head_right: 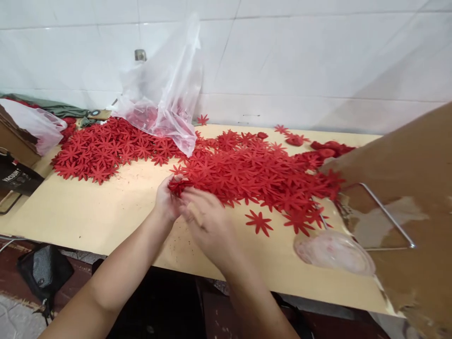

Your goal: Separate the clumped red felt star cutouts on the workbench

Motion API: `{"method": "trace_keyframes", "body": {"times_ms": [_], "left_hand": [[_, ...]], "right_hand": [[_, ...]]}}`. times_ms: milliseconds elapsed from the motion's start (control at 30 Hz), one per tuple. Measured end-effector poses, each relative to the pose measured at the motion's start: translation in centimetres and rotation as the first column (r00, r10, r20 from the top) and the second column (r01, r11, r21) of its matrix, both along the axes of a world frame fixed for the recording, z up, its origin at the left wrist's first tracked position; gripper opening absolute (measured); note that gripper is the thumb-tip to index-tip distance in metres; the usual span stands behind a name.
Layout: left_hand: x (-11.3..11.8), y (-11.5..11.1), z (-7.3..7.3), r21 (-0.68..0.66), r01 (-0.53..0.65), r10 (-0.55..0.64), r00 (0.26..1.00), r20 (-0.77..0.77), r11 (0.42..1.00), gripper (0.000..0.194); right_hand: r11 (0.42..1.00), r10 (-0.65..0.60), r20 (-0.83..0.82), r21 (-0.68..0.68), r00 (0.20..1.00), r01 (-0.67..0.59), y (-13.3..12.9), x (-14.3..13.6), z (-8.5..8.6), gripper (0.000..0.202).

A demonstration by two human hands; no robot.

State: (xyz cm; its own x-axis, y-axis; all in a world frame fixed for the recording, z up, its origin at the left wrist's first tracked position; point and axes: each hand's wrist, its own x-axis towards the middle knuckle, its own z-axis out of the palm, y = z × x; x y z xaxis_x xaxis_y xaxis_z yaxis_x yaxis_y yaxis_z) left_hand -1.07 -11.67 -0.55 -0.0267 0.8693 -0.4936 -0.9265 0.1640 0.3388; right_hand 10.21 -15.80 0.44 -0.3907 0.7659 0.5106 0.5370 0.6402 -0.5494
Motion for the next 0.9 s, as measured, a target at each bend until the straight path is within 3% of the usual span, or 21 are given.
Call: {"method": "trace_keyframes", "body": {"times_ms": [100, 233, 367, 467, 533, 600, 700, 767, 900], "left_hand": [[1.0, -0.2, 0.0, 0.011, 0.038, -0.039, 0.993, 0.114, 0.999, 0.03], [2.0, -0.7, 0.4, 0.102, 0.121, -0.133, 0.983, 0.13, 0.987, 0.043], [0.4, -0.3, 0.8, 0.061, 0.034, -0.038, 0.997, 0.069, 0.998, 0.049], [-0.9, 0.1, 1.1, -0.01, -0.007, 0.007, 0.999, 0.037, 1.0, 0.05], [-1.1, 0.3, 1.5, -0.063, 0.01, -0.008, 0.999, 0.032, 0.998, 0.049], [-0.7, 0.3, 1.8, -0.071, 0.068, -0.066, 0.997, 0.03, 0.995, 0.05], [-0.2, 0.4, 1.9, 0.076, 0.189, -0.191, 0.982, 0.015, 0.979, 0.049], [-0.2, 0.7, 1.7, 0.155, 0.253, -0.249, 0.967, -0.048, 0.955, 0.038], [-1.3, 1.6, 0.4, 0.191, 0.252, -0.205, 0.95, -0.236, 0.949, 0.014]], "right_hand": [[0.979, -0.19, -0.087, 0.065, 0.978, 0.195, 2.6, 0.3, 0.6, 0.044], [0.983, -0.155, -0.041, -0.1, 0.987, 0.151, 4.6, -2.2, -2.1, 0.058], [0.99, -0.024, -0.079, -0.142, 0.997, 0.013, 1.6, -4.4, -4.3, 0.064], [0.987, 0.029, -0.103, -0.152, 0.994, -0.044, -0.3, -4.7, -4.2, 0.063], [0.98, -0.007, -0.197, -0.194, 0.98, -0.032, -0.1, -4.5, -3.8, 0.055], [0.966, -0.099, -0.325, -0.259, 0.941, 0.012, 1.3, -4.2, -3.6, 0.045], [0.926, -0.256, -0.449, -0.369, 0.856, 0.083, 4.2, -3.7, -3.6, 0.04], [0.901, -0.308, -0.491, -0.426, 0.814, 0.084, 6.0, -3.4, -3.6, 0.045], [0.856, -0.232, -0.574, -0.504, 0.786, -0.115, 8.3, -2.8, -3.0, 0.061]]}}
